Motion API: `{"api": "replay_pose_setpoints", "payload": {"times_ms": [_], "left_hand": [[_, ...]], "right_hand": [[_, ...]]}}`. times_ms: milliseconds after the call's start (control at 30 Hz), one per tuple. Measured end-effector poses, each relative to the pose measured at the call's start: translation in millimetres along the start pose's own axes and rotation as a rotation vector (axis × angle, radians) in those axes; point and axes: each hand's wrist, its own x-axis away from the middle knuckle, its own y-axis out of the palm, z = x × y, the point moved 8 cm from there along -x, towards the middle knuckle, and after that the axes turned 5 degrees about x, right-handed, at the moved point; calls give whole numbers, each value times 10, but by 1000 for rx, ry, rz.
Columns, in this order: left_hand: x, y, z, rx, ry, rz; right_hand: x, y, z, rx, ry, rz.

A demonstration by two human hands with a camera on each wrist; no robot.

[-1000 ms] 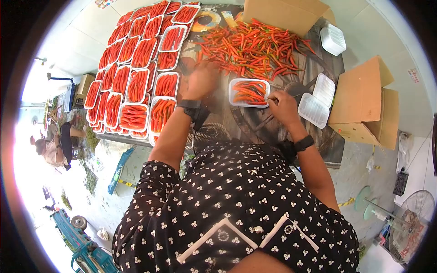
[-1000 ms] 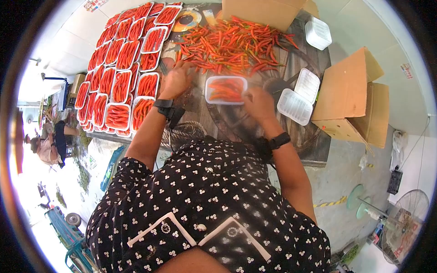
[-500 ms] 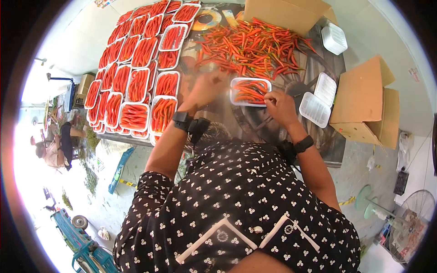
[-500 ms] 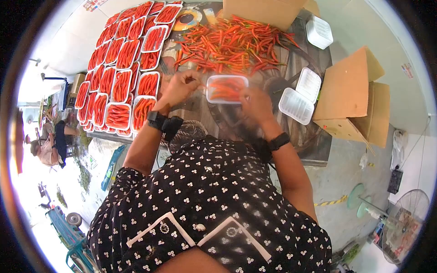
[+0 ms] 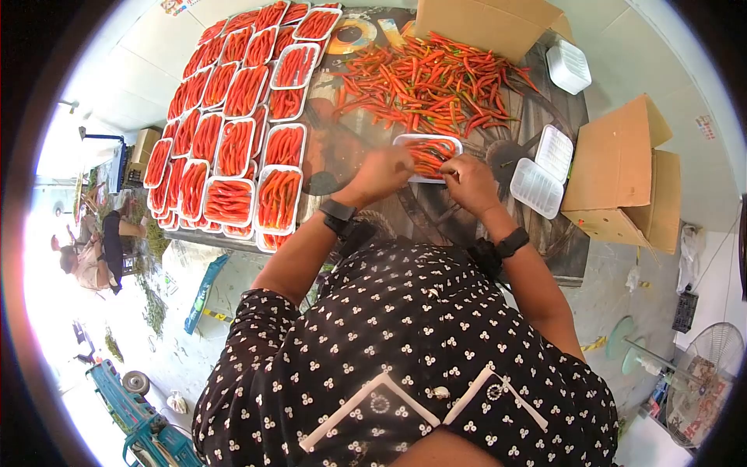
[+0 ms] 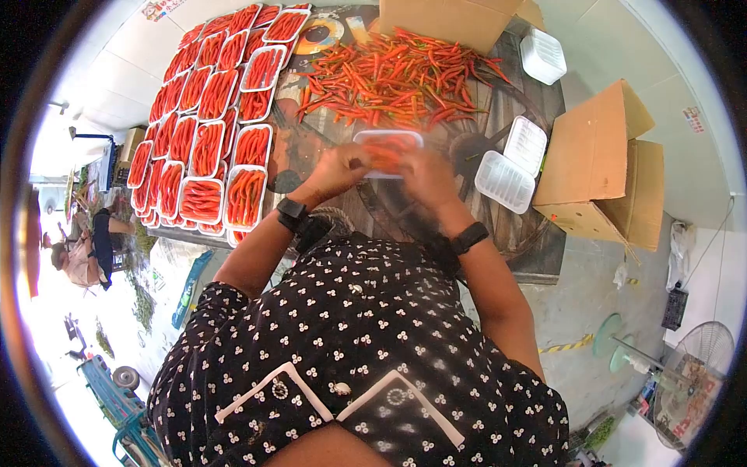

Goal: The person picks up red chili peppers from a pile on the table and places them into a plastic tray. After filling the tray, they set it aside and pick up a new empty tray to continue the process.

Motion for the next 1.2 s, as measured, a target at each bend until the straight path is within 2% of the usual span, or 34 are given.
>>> {"api": "replay_pose_setpoints", "payload": {"times_ms": [33, 100, 300, 433, 500, 700, 967, 1033, 1100, 1133, 1200], "left_hand": [[-2, 3, -15, 0, 0, 0], [-2, 4, 41, -120, 133, 28], [13, 65, 87, -316, 266, 31], [32, 53, 154, -308, 296, 53], [38, 5, 161, -215, 259, 73], [21, 45, 52, -254, 316, 72], [-12, 116, -74, -294, 268, 55], [-20, 69, 26, -286, 276, 49], [-3, -10, 56, -254, 199, 22], [7, -33, 33, -254, 200, 21], [9, -145, -169, -193, 19, 79]], "right_hand": [[-1, 13, 3, -1, 0, 0], [-6, 71, 5, 31, 4, -44], [-37, 136, -48, 46, -7, -60], [-71, 168, -111, 74, -22, -103], [-88, 88, -195, 29, -44, -49], [-103, 70, -222, -17, -106, 30], [-119, 105, -197, -40, -121, 16], [-116, 95, -157, -36, -125, 10], [-103, 50, 56, -60, 46, 8], [-96, 17, 122, -60, 47, 9], [-68, -222, 416, 18, 158, 197]]}}
